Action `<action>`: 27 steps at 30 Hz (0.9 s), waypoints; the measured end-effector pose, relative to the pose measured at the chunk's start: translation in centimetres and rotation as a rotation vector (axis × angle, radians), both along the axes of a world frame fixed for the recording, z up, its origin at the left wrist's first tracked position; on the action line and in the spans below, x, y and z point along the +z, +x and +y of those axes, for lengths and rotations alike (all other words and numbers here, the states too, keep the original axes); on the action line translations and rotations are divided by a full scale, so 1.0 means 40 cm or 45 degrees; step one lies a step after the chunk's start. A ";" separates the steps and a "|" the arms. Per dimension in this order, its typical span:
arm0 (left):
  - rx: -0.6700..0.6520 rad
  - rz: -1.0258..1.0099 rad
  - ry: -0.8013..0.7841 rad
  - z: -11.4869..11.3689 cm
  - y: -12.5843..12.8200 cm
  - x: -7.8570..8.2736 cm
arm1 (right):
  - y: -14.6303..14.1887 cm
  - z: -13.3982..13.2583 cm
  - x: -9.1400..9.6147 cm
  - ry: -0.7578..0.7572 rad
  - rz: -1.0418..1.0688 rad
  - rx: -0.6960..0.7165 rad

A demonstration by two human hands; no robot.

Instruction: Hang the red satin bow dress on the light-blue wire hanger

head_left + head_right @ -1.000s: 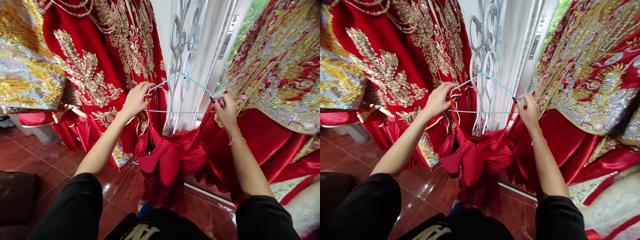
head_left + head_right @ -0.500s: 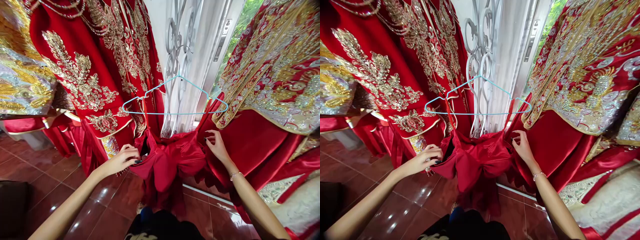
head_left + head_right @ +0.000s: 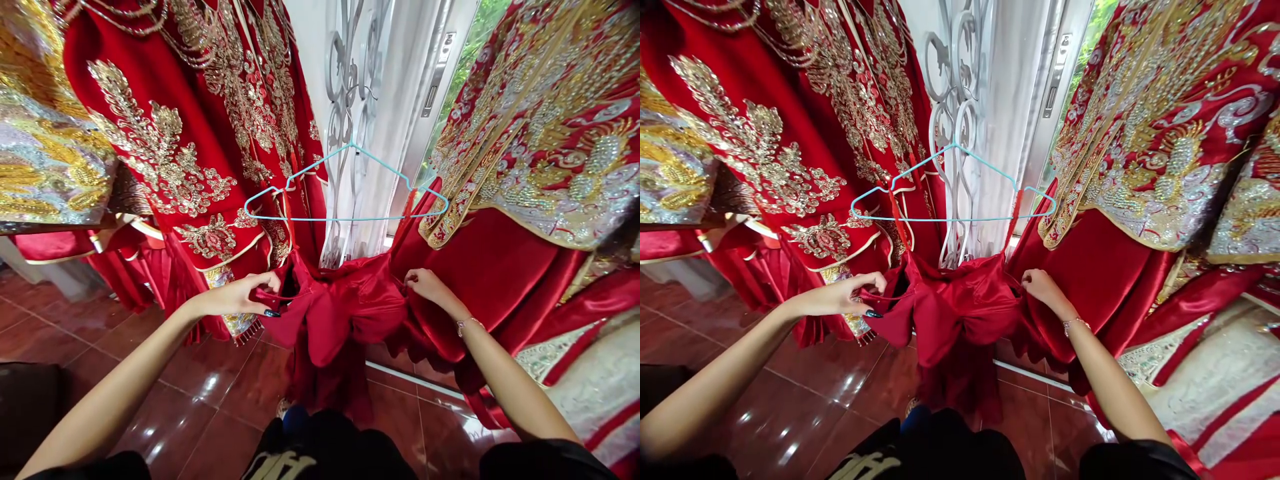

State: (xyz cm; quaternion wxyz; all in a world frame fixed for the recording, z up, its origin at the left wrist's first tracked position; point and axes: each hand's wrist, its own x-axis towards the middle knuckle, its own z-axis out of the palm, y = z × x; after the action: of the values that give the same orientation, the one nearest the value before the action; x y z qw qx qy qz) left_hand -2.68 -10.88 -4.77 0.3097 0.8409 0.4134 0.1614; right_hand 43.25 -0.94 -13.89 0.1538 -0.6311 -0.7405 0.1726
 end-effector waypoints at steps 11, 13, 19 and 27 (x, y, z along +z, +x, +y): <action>0.684 -0.167 0.691 0.030 -0.016 -0.040 | -0.036 -0.011 0.003 -0.039 -0.224 -0.041; 0.911 -0.233 0.738 0.046 -0.024 -0.049 | -0.030 -0.015 0.024 0.012 -0.259 -0.101; 1.130 -0.918 -0.217 0.109 -0.049 -0.056 | -0.008 -0.041 0.114 0.109 -0.315 -0.173; 0.884 -1.064 -0.777 0.115 -0.054 -0.087 | -0.038 -0.057 0.133 -0.008 -0.127 -0.176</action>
State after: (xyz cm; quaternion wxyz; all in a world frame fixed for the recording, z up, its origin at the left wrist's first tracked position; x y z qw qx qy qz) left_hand -4.85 -6.26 -8.27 0.6010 0.3969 0.5341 0.4426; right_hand 41.73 -3.21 -8.56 0.1263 -0.6891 -0.7013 0.1320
